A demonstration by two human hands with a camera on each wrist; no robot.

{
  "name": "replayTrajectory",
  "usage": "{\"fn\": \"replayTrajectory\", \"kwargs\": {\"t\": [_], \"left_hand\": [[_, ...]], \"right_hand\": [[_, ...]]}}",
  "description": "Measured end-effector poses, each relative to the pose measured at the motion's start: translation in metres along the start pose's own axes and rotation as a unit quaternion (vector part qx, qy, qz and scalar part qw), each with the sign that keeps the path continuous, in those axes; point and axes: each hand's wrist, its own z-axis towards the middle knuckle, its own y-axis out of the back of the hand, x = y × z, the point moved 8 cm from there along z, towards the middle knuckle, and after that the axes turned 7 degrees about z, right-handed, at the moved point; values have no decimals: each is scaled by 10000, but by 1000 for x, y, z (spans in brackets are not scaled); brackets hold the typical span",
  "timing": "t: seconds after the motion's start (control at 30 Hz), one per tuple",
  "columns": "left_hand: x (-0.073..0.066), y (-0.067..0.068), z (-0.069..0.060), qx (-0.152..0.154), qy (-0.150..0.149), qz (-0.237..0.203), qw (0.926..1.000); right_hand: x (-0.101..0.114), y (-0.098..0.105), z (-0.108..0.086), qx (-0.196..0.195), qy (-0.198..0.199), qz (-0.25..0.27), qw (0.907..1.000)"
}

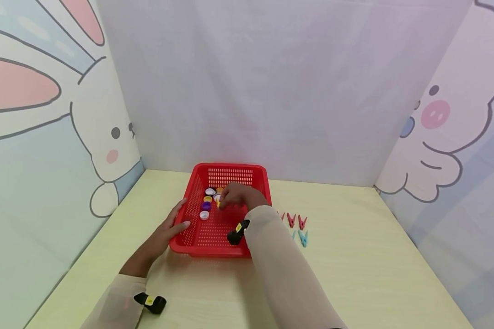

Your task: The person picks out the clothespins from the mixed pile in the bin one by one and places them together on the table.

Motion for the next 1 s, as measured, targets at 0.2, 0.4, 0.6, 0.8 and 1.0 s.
{"fn": "replayTrajectory", "kwargs": {"t": [0.2,0.4,0.6,0.8,1.0], "left_hand": [[0,0,1,10,-25,-4,10000],[1,0,0,-15,-6,-28,10000],[2,-1,0,-13,17,-43,10000],[1,0,0,-5,-13,-70,10000],[2,0,0,9,6,-52,10000]], "right_hand": [[5,-2,-7,255,143,41,9996],[12,-2,-15,369,266,62,9989],[19,-2,-20,397,394,-73,9984],[33,0,-28,316,635,-24,9975],[40,6,-39,239,792,11,9966]]}}
